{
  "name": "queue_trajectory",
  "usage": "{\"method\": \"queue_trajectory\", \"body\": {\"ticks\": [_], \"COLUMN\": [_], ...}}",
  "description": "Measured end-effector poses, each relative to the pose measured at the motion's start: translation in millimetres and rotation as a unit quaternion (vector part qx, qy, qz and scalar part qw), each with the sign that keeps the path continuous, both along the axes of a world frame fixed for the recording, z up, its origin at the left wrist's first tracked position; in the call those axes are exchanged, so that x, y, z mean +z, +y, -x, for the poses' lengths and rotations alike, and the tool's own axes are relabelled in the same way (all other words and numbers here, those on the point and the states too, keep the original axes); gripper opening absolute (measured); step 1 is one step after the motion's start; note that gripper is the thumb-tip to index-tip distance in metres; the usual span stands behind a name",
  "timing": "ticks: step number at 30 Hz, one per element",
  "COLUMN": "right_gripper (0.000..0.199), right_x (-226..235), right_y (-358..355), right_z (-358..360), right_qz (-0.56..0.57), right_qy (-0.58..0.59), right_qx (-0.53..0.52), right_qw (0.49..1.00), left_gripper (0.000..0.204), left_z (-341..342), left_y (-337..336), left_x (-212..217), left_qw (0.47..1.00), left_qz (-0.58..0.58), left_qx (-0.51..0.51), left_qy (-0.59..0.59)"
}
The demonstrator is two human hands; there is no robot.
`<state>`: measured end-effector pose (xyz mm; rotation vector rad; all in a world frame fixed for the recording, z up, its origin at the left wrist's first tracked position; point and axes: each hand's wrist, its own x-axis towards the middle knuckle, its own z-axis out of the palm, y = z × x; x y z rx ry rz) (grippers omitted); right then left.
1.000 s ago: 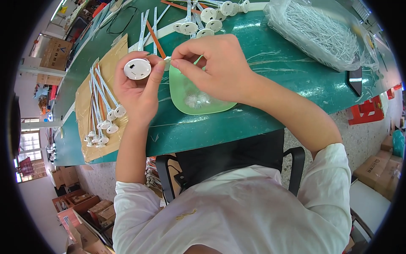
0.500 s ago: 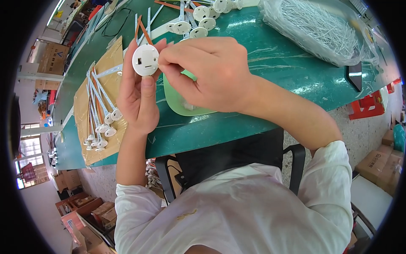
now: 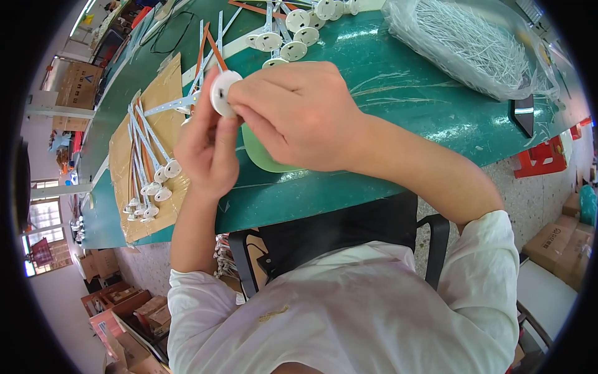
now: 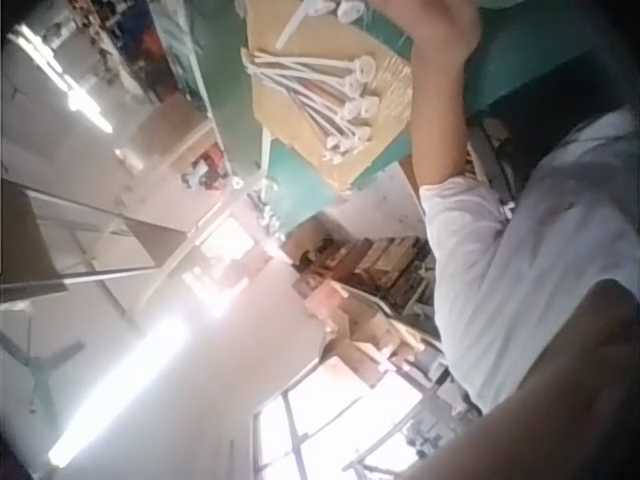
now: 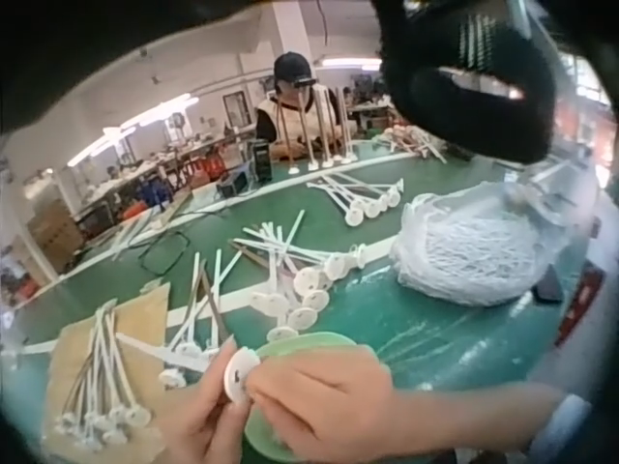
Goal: Assembling light components by attaching plastic bases to LED strips and organizing them into a box.
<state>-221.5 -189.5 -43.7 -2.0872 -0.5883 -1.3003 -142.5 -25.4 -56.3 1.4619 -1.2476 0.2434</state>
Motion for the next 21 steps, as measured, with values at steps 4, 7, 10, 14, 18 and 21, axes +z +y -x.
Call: {"method": "queue_trajectory", "body": {"ticks": [4,7,10,14,18,21], "right_gripper": [0.015,0.016,0.016,0.017,0.013,0.008], "right_x": [-4.0,-1.1,10.0,25.8,40.0,43.9], "right_y": [-0.8,3.6,0.7,-3.2,-3.6,9.6], "right_z": [-1.8,-3.1,-3.1,-2.0,-18.0,-46.9], "right_qz": [-0.031,-0.034,0.004,-0.041,-0.032,0.073], "right_qy": [0.037,0.06,0.064,0.129,0.143,0.25], "right_qx": [0.018,0.018,0.052,0.107,0.046,0.044], "right_qw": [0.999,0.997,0.997,0.985,0.988,0.965], "left_gripper": [0.053,0.051,0.046,0.037,0.034,0.035], "left_z": [-2.6,-4.0,-3.2,-7.7,-34.9,-73.6], "left_y": [2.0,5.5,6.5,28.1,103.0,181.6], "left_x": [-3.3,2.0,18.0,45.3,82.2,83.2], "left_qw": [0.999,0.999,0.999,0.992,0.973,0.938], "left_qz": [-0.043,-0.034,-0.017,-0.014,-0.068,-0.238], "left_qx": [0.007,0.005,0.001,0.018,0.078,0.131], "left_qy": [-0.022,0.004,0.036,0.125,0.208,0.217]}}
